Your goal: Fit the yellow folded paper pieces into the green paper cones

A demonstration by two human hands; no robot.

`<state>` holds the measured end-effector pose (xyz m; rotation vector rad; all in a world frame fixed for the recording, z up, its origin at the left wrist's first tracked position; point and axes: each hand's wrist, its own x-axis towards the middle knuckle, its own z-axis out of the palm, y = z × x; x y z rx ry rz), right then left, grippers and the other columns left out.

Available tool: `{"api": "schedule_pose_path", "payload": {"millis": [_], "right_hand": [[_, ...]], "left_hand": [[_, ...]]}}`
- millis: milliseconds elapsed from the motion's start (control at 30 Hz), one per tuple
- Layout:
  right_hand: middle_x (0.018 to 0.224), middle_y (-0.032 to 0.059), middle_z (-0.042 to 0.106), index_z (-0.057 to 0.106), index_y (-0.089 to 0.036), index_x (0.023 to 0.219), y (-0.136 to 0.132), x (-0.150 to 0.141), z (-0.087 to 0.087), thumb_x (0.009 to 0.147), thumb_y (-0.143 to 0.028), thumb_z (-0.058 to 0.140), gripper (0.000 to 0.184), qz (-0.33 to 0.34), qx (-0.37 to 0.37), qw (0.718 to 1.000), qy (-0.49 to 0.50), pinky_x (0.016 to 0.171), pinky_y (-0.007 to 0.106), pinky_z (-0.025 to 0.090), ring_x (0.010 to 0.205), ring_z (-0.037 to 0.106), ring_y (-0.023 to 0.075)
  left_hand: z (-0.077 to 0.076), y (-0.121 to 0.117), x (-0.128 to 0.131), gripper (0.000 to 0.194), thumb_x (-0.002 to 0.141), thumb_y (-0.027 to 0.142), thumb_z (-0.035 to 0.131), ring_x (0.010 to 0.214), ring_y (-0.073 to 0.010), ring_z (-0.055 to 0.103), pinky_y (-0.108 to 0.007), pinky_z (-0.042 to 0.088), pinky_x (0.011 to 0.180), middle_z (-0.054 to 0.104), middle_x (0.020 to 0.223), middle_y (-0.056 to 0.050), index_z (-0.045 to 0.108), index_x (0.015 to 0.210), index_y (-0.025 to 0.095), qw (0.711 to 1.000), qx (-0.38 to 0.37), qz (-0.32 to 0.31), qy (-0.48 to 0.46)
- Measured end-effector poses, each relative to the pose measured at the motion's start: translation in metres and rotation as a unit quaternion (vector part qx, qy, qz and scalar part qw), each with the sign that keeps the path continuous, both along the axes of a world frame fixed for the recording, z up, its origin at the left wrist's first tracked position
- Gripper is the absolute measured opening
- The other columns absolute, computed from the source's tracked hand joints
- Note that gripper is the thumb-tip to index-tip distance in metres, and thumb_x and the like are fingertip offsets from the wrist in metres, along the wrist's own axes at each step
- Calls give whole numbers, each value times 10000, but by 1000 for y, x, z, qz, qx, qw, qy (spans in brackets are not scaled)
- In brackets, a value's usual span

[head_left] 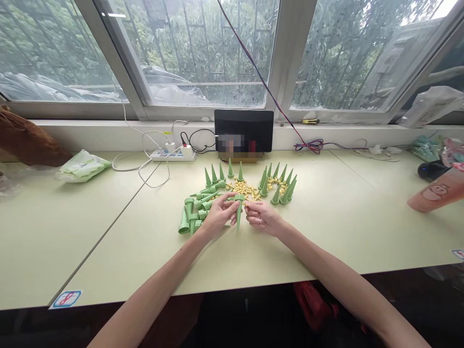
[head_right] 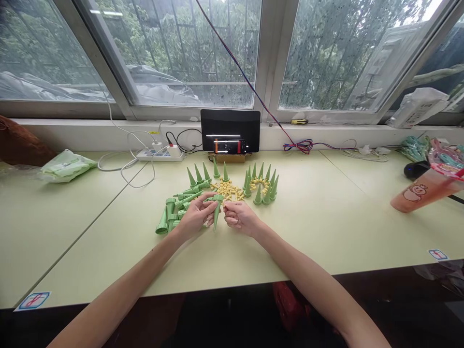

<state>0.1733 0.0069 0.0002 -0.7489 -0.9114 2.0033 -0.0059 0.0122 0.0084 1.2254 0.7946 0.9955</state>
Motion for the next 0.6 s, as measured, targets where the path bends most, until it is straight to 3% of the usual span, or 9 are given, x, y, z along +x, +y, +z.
{"api": "schedule_pose_path", "payload": {"millis": [133, 233, 333, 500, 600], "right_hand": [[495, -104, 322, 523, -171, 679, -4, -3, 1, 784, -496, 749, 410, -30, 86, 994, -64, 331, 175, 204, 358, 323, 41], [471, -92, 361, 518, -195, 701, -6, -4, -2, 846, -546, 654, 403, -56, 187, 970, -145, 364, 210, 252, 346, 355, 68], [472, -67, 406, 524, -211, 726, -6, -3, -4, 912, -524, 554, 366, -90, 275, 926, -243, 427, 238, 285, 383, 369, 95], [605, -16, 432, 482, -215, 668, -5, 0, -7, 934, -392, 531, 323, -154, 433, 814, -356, 573, 268, 289, 558, 351, 136], [645, -6, 422, 414, -219, 658, -4, 0, -8, 952, -346, 499, 331, -158, 477, 782, -369, 618, 280, 282, 598, 341, 152]], "left_hand": [[2, 0, 0, 507, 748, 435, 802, 420, -52, 409, -175, 372, 381, 505, 575, 84, 539, 1098, 180, 999, -45, 3, -29], [2, 1, -1, 479, 743, 415, 810, 415, -46, 409, -169, 361, 374, 518, 588, 76, 550, 1069, 178, 997, -66, -1, -38], [4, 1, -1, 480, 719, 409, 829, 410, -37, 394, -166, 356, 370, 537, 608, 65, 561, 1039, 172, 996, -84, -2, -42], [9, 0, -1, 500, 671, 404, 862, 405, -25, 363, -157, 334, 350, 577, 633, 42, 569, 992, 156, 991, -122, 9, -44], [12, -1, -1, 497, 659, 386, 873, 437, -37, 421, -151, 337, 355, 603, 661, 20, 569, 975, 154, 989, -142, 12, -46]]}}
